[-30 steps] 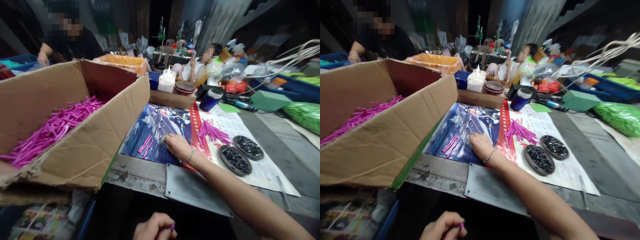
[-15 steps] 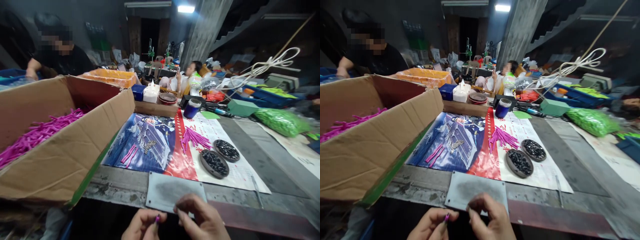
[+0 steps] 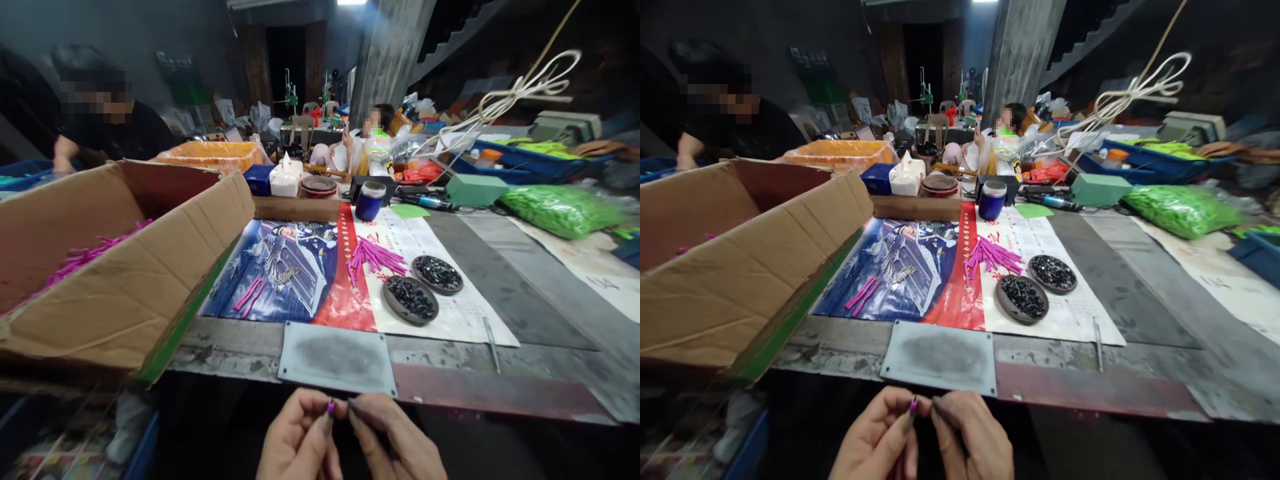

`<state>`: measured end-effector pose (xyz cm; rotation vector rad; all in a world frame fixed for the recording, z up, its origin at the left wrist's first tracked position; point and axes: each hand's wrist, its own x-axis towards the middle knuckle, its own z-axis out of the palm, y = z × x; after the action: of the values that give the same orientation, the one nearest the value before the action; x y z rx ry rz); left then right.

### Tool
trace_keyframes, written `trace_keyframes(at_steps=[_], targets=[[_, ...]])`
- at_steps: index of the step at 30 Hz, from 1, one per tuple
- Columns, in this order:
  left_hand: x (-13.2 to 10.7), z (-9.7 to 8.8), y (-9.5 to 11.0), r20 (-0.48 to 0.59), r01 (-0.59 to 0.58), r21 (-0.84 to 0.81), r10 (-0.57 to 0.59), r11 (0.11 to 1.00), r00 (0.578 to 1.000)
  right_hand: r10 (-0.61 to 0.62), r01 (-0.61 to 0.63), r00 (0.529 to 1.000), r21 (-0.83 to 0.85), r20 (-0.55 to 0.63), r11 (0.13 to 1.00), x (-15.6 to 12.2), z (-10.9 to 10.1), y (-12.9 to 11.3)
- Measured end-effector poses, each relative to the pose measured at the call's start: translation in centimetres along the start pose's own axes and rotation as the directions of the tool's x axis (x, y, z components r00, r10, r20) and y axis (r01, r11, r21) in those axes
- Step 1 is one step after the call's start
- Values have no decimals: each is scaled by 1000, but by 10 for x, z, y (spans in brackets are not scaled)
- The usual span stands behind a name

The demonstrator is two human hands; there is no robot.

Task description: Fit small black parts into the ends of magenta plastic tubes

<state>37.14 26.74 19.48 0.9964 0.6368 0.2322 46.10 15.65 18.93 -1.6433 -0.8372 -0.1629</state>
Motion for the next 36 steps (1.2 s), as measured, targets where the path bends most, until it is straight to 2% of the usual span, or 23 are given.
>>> trace_keyframes(at_steps=[3,5,8,11,14,17,20,24,27,31,36], targets=[[-6,8,5,8,35,-25,-34,999,999,-62,64,998,-78,21,995,-10,-8,0],[-10,14,8,4,54,-54,-53,997,999,-59,63,998,-135,30,989,-17,-12,1],[-14,20,11,19,79,-90,-78,993,997,57,-63,998,-170,-36,983,-23,-15,0],[-15,22,11,18,85,-117,-83,990,996,188,-198,979,-139,-81,970,-25,-12,-1],[-14,20,9,16,61,-135,-59,989,998,259,-270,960,-105,-109,957,-25,-8,-1],[-13,20,10,2,24,-170,-23,985,1000,282,-291,952,-64,-120,955,-23,-5,0],[-12,19,10,-17,15,-212,-19,977,1000,229,-237,969,-82,-91,968,-20,-3,-4],[-12,17,5,-28,20,-243,-28,970,999,74,-74,997,-186,-7,980,-12,1,-12],[-13,15,3,-14,8,-245,-12,969,1000,-12,14,1000,-253,7,967,-8,4,-15],[-13,12,1,20,-20,-220,25,975,999,-38,41,999,-285,18,958,-8,6,-14],[-13,10,-7,37,-94,-198,103,976,994,-62,57,998,-210,-20,976,-12,8,-12]])
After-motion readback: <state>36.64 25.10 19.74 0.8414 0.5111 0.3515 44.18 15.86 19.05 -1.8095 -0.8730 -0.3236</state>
